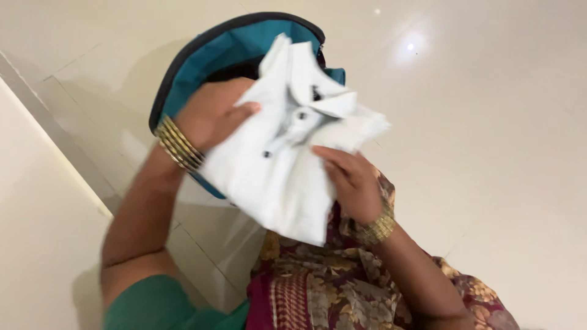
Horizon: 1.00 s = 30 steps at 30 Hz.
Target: The person folds a white shirt and places it inside a blue bag on the floor, then begins handling other shirts.
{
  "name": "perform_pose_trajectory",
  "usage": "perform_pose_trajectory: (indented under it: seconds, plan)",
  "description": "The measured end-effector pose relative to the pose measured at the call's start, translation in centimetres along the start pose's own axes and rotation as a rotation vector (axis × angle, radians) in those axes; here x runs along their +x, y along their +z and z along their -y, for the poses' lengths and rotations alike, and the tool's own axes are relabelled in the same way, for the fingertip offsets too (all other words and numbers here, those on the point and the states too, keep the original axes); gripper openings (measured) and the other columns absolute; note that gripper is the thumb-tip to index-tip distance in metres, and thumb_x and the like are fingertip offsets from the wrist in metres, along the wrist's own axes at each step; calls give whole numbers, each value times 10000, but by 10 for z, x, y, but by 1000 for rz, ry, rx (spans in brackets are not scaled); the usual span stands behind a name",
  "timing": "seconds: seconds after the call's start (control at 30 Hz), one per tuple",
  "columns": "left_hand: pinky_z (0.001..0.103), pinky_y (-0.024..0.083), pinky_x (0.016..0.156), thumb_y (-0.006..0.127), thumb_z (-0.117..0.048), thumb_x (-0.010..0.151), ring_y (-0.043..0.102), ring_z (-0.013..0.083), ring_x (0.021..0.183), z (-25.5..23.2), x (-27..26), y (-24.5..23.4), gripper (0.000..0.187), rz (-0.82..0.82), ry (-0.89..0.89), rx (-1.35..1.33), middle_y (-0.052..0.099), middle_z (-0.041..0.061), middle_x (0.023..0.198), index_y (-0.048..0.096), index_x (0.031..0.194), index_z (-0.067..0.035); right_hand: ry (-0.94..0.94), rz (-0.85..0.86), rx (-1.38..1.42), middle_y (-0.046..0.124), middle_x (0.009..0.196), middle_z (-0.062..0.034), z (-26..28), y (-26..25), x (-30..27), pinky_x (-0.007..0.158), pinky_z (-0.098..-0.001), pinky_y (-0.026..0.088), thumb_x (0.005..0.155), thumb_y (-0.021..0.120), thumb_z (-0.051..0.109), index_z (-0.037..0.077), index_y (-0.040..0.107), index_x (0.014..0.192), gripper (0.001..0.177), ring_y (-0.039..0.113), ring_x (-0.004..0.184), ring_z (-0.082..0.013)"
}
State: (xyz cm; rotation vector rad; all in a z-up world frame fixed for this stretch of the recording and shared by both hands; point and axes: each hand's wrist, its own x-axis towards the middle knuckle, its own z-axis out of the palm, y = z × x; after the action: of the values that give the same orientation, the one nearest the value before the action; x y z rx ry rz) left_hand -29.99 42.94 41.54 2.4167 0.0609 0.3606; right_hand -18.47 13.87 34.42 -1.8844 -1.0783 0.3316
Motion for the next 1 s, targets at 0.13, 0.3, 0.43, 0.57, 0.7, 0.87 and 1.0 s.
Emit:
perform_pose_trajectory:
  seconds: [0.13,0.3,0.43,0.57,0.7,0.87,1.0]
  plan:
    - [517,500,883,573,-262,997,659,416,1017,51,10,-16,275,183,-337,324,718,206,1087,670,1168,-71,348,162,233,771,1040,-71,-1,76,73,720,-278,603,1000,585,173,148,740,1235,282,691,762,-140]
    - [541,530,886,503,-119,972,679,426,1036,121,47,49,275,384,-375,537,711,233,1125,681,1178,-86,325,176,311,773,1130,-122,-67,149,102,828,-285,596,941,638,18,85,717,1264,338,733,909,-156]
    - [549,539,887,438,-131,994,667,425,1081,165,65,99,319,386,-399,561,681,235,1185,688,1191,-124,504,185,133,784,1065,-140,-97,168,115,757,-313,593,922,655,48,109,716,1270,358,726,811,-208]
    - [556,535,897,387,-202,1070,657,435,1099,219,73,123,342,175,-488,532,664,233,1236,667,1251,-125,377,143,36,751,1169,-164,-130,186,118,869,-341,579,865,720,70,102,688,1304,441,728,966,-241]
    - [550,540,901,410,-174,1043,627,439,1160,256,65,151,358,64,-538,615,597,224,1355,642,1305,-100,377,283,-50,666,1290,-180,-153,191,98,962,-402,536,822,757,103,117,569,1396,604,690,1093,-300]
    - [549,452,1018,440,-245,1030,460,414,1364,259,33,197,386,132,-210,729,505,176,1477,610,1370,-178,73,428,-211,648,1348,-184,-120,169,70,1017,-418,498,914,702,298,125,613,1386,511,625,1205,-350]
    - [571,365,1146,584,-228,972,302,399,1479,272,23,227,479,790,-557,674,291,92,1635,519,1445,-273,-77,727,-435,682,1296,-123,-57,138,31,1086,-530,386,960,603,564,202,656,1327,519,609,1224,-309]
